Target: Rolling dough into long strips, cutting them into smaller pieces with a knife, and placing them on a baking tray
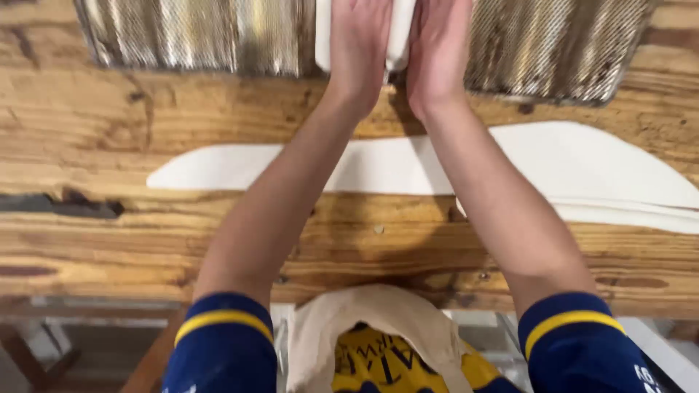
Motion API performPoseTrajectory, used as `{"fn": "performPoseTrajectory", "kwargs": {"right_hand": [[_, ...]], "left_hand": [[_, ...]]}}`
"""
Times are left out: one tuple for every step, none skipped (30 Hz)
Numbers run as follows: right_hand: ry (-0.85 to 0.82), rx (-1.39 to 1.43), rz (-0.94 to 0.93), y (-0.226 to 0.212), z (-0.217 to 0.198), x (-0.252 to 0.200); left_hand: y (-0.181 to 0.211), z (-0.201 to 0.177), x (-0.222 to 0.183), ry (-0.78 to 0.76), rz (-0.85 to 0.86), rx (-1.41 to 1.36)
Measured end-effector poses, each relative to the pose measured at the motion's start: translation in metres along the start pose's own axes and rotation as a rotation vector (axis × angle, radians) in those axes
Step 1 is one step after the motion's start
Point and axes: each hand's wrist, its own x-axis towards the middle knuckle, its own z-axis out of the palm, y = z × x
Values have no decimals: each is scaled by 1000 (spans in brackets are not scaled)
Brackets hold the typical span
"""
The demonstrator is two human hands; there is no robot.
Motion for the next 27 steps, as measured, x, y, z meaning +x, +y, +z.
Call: {"fn": "performPoseTrajectory", "kwargs": {"right_hand": [[88, -37, 117, 1, -9, -3], [182, -73, 231, 3, -19, -5], [194, -74, 228, -17, -15, -28], [59, -377, 216, -37, -12, -52], [-72, -678, 203, -57, -8, -78], [-56, -677, 206, -66, -32, -120], [-168, -966, 110, -77, -56, -159], [-282, -1256, 17, -88, -81, -201], [-237, -1279, 24, -100, -112, -236], [-259, -1435, 11, -112, -142, -273], [-279, -1596, 14, -128, -170, -316], [-229, -1626, 38, -143, -198, -334], [-175, -1795, 57, -158, -228, -352], [-120, -1962, 82, -174, -255, -371], [-93, -1981, 84, -190, -281, -367], [-43, -1994, 199, -206, -305, -364], [-8, -1993, 304, -221, -333, -354], [5, -2002, 295, -230, -344, -337], [-74, -2013, 213, -236, -353, -322], [-153, -2022, 132, -241, -362, -307], [-146, -2017, 134, -246, -369, -297], [-184, -1999, 16, -250, -375, -286], [-230, -1973, -116, -251, -381, -269], [-232, -1966, -128, -243, -406, -274], [-271, -2150, -243, -238, -431, -278], [-309, -2330, -364, -232, -456, -281], [-312, -2332, -376, -244, -441, -285]], "left_hand": [[5, 4, 0, 151, -135, 178], [10, 9, 1, 307, -254, 362], [17, 26, -23, 303, -265, 362], [25, 43, -47, 213, -250, 651], [32, 60, -73, 114, -233, 938], [31, 59, -108, 106, -248, 938], [29, 58, -138, -75, -196, 1180], [25, 56, -168, -266, -129, 1412], [4, 53, -194, -308, -147, 1387], [-18, 50, -222, -471, -143, 1436], [-39, 49, -252, -639, -136, 1468], [-59, 59, -261, -684, -152, 1427], [-77, 69, -271, -796, -85, 1647], [-95, 79, -281, -906, 3, 1864], [-115, 75, -280, -928, 18, 1842], [-135, 72, -278, -915, 15, 2001], [-155, 68, -275, -878, 13, 2176], [-163, 71, -263, -884, 31, 2169], [-167, 73, -253, -862, 80, 2260], [-171, 75, -243, -836, 131, 2350], [-179, 72, -232, -846, 130, 2351], [-185, 69, -220, -797, 299, 2325], [-190, 65, -206, -734, 472, 2300], [-197, 51, -207, -731, 479, 2310], [-206, 38, -205, -796, 534, 2288], [-215, 24, -201, -862, 587, 2264], [-207, 36, -201, -853, 597, 2267]]}}
